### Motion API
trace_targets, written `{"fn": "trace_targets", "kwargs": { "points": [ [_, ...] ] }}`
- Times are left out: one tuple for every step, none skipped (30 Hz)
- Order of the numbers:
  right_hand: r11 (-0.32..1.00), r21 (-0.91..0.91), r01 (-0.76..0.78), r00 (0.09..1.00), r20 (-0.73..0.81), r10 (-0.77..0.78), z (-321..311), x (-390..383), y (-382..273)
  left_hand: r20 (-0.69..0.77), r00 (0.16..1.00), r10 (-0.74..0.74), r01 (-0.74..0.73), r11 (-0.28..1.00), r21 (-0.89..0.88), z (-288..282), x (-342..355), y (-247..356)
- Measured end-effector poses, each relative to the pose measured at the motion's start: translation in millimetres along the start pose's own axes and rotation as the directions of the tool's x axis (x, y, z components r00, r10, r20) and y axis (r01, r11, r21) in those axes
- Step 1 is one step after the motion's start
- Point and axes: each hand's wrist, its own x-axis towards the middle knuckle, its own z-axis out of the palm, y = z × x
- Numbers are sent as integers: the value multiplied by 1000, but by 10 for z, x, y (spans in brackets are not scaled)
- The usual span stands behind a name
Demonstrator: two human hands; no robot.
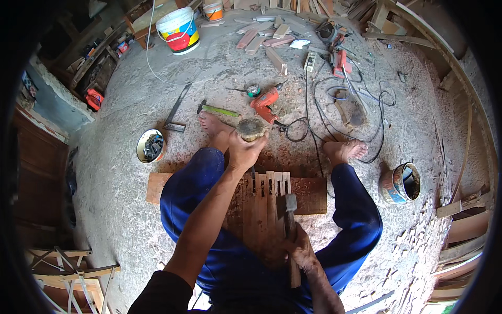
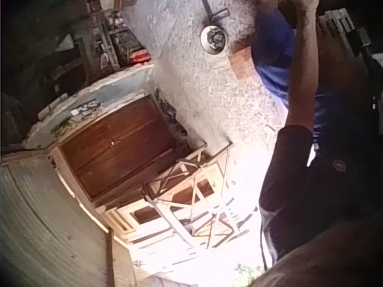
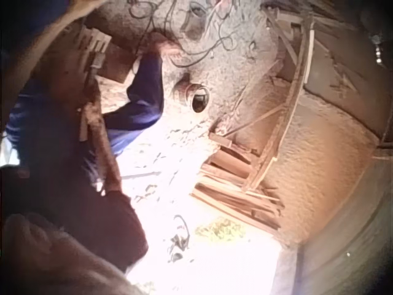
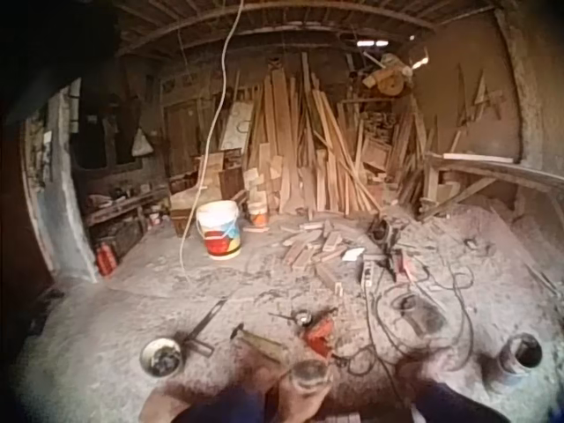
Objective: The person uses a hammer and a chisel to carve rectangular mortise holes into a piece of wood. The person holds the chisel with their left hand and strikes it with the hammer in their right hand, moving the chisel along the wood to create multiple parallel indentations.
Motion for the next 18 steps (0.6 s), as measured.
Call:
{"fn": "trace_targets", "kwargs": {
  "points": [
    [991,-111,76,997,-25,-79,4,18,-89,-19,996,85,-84,996,40,17,-27,19],
    [964,-220,146,986,-46,-160,-3,51,-224,6,1000,-7,7,999,42,3,-51,44],
    [932,-342,119,988,-51,-145,40,37,-583,8,1000,6,-6,998,68,-25,-70,59],
    [847,-469,251,944,-76,-322,68,20,-849,14,1000,25,-26,996,90,-30,-68,93],
    [611,-583,535,764,25,-645,68,45,-1142,19,999,47,-49,992,118,-40,-61,129],
    [609,-590,530,765,23,-644,91,17,-1387,12,991,137,-137,985,104,-85,-86,115],
    [605,-600,524,766,21,-642,109,-20,-1646,18,996,93,-94,989,112,-122,-101,127],
    [544,-597,590,685,14,-728,195,-104,-1926,29,998,49,-52,993,109,-117,-107,144],
    [490,-636,595,640,7,-768,251,-145,-2122,35,999,7,-11,994,107,-120,-111,162],
    [467,-662,586,630,11,-776,263,-59,-2164,79,996,-50,39,991,129,-143,-103,250],
    [437,-695,571,618,13,-786,241,-19,-2194,126,987,-101,83,986,142,-151,-58,468],
    [259,-843,471,608,98,-788,198,65,-2138,133,989,-70,51,988,144,-97,-78,415],
    [55,-929,366,602,191,-775,193,188,-2048,131,991,-36,15,987,157,-102,-93,398],
    [-118,-973,197,851,230,-472,284,342,-1945,80,993,83,-96,979,182,-173,-190,41],
    [-46,-960,276,804,257,-537,279,540,-1724,43,978,202,-207,959,192,-176,-234,-149],
    [42,-928,371,764,280,-581,153,512,-1712,68,996,62,-72,985,154,-136,-210,-98],
    [115,-869,482,713,313,-627,105,463,-1748,89,992,-85,72,988,140,-171,-246,12],
    [143,-852,504,695,302,-653,99,418,-1814,38,998,45,-49,993,105,-119,-257,-151]
  ]
}}
